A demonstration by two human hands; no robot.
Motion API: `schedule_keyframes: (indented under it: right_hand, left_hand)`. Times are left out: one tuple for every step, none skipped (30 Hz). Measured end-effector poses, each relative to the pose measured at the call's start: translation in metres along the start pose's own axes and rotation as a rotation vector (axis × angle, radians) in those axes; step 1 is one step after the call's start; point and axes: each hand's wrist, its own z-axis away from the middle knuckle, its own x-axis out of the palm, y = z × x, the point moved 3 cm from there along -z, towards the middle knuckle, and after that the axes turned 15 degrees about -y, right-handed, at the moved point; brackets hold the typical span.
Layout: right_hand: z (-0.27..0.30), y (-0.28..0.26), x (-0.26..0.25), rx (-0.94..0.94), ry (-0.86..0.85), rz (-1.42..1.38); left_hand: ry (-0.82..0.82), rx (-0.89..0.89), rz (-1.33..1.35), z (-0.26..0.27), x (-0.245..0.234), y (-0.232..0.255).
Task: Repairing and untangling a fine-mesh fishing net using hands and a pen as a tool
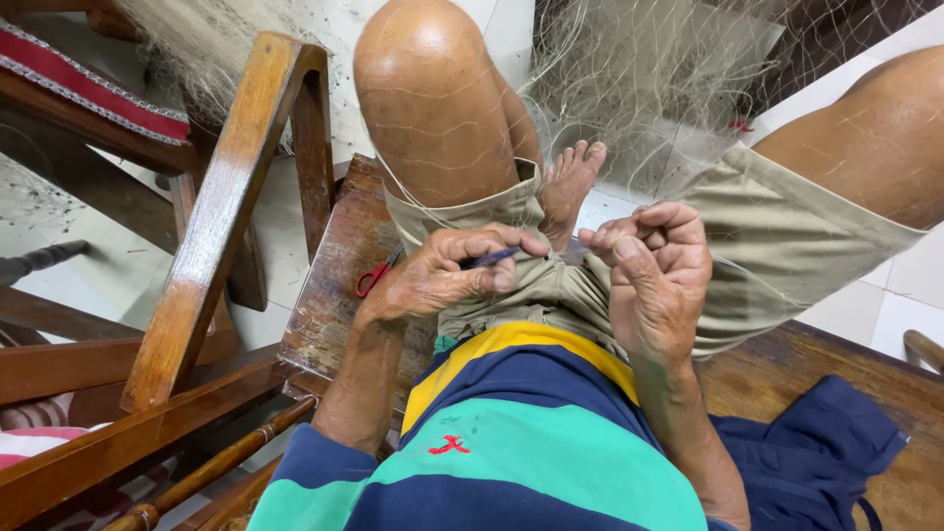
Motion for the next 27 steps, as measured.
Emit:
schedule_keyframes:
  right_hand:
    - [-0.003,-0.002,0.003,-0.018,-0.010,-0.048]
    - [-0.005,-0.005,0.006,-0.037,-0.021,-0.096]
    - [-0.006,-0.007,0.008,-0.040,-0.024,-0.099]
    - [-0.007,-0.011,0.011,-0.048,-0.035,-0.090]
    - [-0.007,-0.015,0.012,-0.056,-0.045,-0.077]
    - [-0.010,-0.019,0.015,-0.060,-0.047,-0.078]
    - [-0.013,-0.025,0.019,-0.085,-0.068,-0.061]
    - [-0.016,-0.031,0.023,-0.110,-0.088,-0.044]
    - [-0.022,-0.035,0.023,-0.113,-0.090,-0.042]
    - [-0.028,-0.041,0.024,-0.140,-0.105,-0.033]
    - [-0.033,-0.046,0.026,-0.165,-0.120,-0.023]
    - [-0.036,-0.057,0.031,-0.168,-0.123,-0.021]
    - [-0.040,-0.069,0.037,-0.180,-0.176,-0.018]
    - [-0.044,-0.081,0.044,-0.192,-0.230,-0.014]
    - [-0.048,-0.085,0.040,-0.191,-0.231,-0.011]
    - [-0.051,-0.091,0.036,-0.240,-0.272,-0.020]
    - [-0.054,-0.096,0.033,-0.292,-0.310,-0.030]
    - [-0.055,-0.103,0.040,-0.294,-0.310,-0.027]
    - [-0.055,-0.109,0.045,-0.312,-0.277,0.045]
    - [-0.055,-0.116,0.051,-0.329,-0.244,0.117]
    - [-0.057,-0.113,0.045,-0.330,-0.240,0.117]
    - [-0.060,-0.110,0.041,-0.325,-0.264,0.119]
    - [-0.064,-0.106,0.037,-0.320,-0.290,0.120]
    - [-0.057,-0.102,0.045,-0.322,-0.287,0.120]
    - [-0.053,-0.097,0.050,-0.244,-0.217,0.104]
    - [-0.049,-0.090,0.055,-0.168,-0.145,0.087]
    - [-0.045,-0.087,0.058,-0.165,-0.146,0.086]
  left_hand:
    - [0.038,0.009,0.059,0.003,-0.002,-0.005]
    - [0.076,0.019,0.119,0.007,-0.005,-0.011]
    - [0.078,0.020,0.113,0.006,-0.006,-0.002]
    - [0.109,0.027,0.123,0.006,-0.007,0.007]
    - [0.138,0.036,0.134,0.004,-0.008,0.014]
    - [0.137,0.038,0.131,0.002,-0.009,0.026]
    - [0.174,0.038,0.098,0.001,-0.010,0.038]
    - [0.210,0.038,0.065,-0.001,-0.012,0.051]
    - [0.209,0.041,0.063,-0.004,-0.018,0.061]
    - [0.221,0.055,0.031,-0.006,-0.024,0.071]
    - [0.234,0.068,0.000,-0.008,-0.030,0.082]
    - [0.234,0.072,-0.001,-0.012,-0.034,0.093]
    - [0.173,0.117,-0.107,-0.017,-0.037,0.106]
    - [0.113,0.162,-0.213,-0.023,-0.039,0.119]
    - [0.114,0.165,-0.211,-0.029,-0.040,0.126]
    - [0.114,0.210,-0.247,-0.035,-0.041,0.135]
    - [0.110,0.255,-0.284,-0.041,-0.042,0.144]
    - [0.107,0.257,-0.284,-0.046,-0.044,0.148]
    - [0.149,0.239,-0.274,-0.050,-0.046,0.151]
    - [0.190,0.221,-0.264,-0.055,-0.048,0.154]
    - [0.186,0.220,-0.263,-0.055,-0.046,0.154]
    - [0.208,0.205,-0.244,-0.055,-0.044,0.154]
    - [0.230,0.192,-0.227,-0.055,-0.043,0.155]
    - [0.227,0.191,-0.228,-0.046,-0.039,0.152]
    - [0.256,0.145,-0.176,-0.039,-0.036,0.149]
    - [0.285,0.099,-0.125,-0.030,-0.034,0.146]
    - [0.288,0.098,-0.124,-0.021,-0.030,0.142]
